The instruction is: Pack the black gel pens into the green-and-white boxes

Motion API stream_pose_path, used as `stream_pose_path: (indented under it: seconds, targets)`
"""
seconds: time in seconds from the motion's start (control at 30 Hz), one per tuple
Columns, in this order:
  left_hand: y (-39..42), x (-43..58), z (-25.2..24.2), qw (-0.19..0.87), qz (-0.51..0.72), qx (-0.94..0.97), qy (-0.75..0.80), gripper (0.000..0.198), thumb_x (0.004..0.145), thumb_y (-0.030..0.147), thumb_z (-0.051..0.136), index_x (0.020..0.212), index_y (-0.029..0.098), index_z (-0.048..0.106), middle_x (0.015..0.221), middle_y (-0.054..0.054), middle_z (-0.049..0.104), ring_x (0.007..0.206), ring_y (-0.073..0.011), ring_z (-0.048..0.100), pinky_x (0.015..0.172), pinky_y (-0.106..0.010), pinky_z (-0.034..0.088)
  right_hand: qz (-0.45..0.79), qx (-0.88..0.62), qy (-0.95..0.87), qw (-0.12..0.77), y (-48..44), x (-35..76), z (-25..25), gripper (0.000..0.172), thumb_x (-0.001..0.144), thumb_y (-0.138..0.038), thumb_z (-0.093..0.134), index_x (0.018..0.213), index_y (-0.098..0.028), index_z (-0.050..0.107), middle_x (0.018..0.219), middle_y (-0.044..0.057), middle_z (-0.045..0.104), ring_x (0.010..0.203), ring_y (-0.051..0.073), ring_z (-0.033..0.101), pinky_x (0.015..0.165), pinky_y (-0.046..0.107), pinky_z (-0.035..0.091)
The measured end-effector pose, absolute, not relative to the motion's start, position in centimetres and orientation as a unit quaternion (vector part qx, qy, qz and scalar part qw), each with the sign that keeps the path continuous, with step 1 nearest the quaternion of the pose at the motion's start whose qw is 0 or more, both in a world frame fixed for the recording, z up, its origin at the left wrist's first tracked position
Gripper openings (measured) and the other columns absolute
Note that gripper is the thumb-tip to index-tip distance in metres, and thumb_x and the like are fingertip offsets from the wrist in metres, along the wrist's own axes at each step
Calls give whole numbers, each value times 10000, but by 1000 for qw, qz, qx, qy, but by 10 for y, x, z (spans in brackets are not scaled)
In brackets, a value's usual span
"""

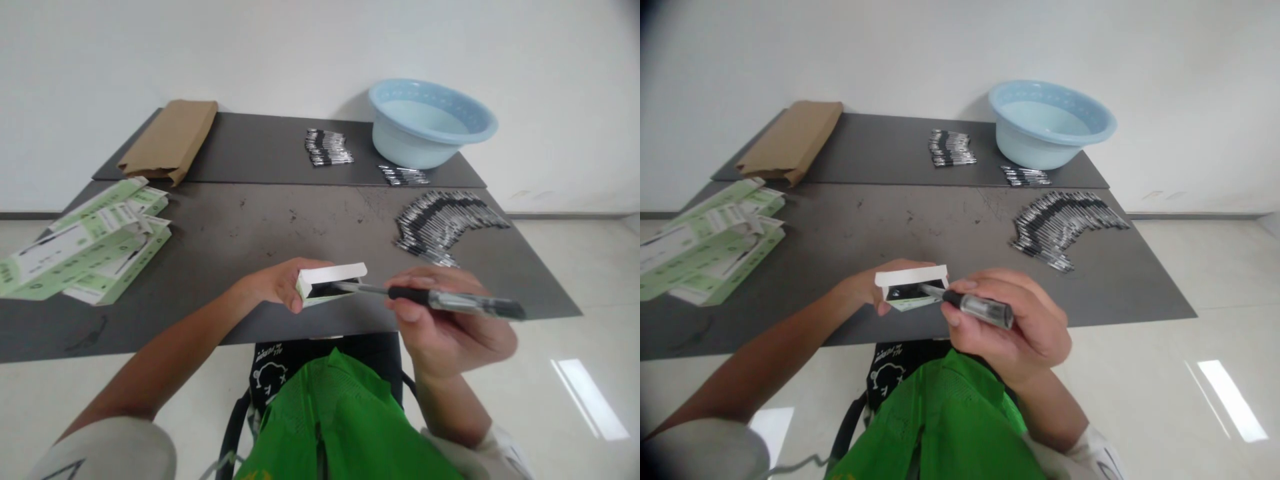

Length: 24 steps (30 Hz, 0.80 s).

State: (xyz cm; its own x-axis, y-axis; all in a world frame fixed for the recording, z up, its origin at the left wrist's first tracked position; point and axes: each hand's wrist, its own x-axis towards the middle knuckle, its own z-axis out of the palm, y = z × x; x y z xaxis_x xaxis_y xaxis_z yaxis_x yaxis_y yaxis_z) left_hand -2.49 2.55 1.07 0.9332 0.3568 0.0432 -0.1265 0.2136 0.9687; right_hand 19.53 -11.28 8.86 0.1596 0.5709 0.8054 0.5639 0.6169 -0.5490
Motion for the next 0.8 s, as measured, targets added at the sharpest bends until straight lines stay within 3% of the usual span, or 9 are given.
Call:
stream_pose_path:
  seconds: [0.17, 0.3, 0.53, 0.8]
  targets:
    - [24, -25, 10, 775, 157, 605, 90, 937, 554, 685, 1052, 1353, 253, 824, 1286, -113, 848, 1171, -330, 784, 1033, -400, 604, -36, -426, -637, 642, -105, 185, 88, 120, 927, -238, 881, 1022, -266, 814, 842, -5, 838, 679, 184, 773, 591, 320, 658]
    - [20, -24, 8, 773, 157, 606, 100, 929, 603, 704, 1025, 1377, 240, 806, 1291, -121, 836, 1180, -334, 762, 1005, -402, 591, 8, -431, -660, 615, -100, 182, 86, 175, 914, -192, 895, 1042, -254, 794, 873, -12, 839, 641, 131, 712, 545, 259, 596]
    - [14, -17, -14, 793, 185, 568, 116, 931, 592, 733, 1021, 1317, 196, 790, 1079, -96, 818, 915, -243, 728, 819, -324, 545, -12, -440, -685, 580, -90, 190, 90, 197, 917, -196, 909, 1043, -258, 771, 884, -30, 832, 628, 102, 671, 560, 245, 551]
    - [10, -13, -8, 751, 223, 610, 119, 1009, 672, 728, 988, 1477, 198, 688, 1247, -134, 789, 1108, -311, 727, 973, -403, 552, 31, -499, -639, 585, -82, 186, 94, 153, 923, -261, 901, 1037, -248, 799, 840, -29, 804, 617, 113, 664, 544, 256, 534]
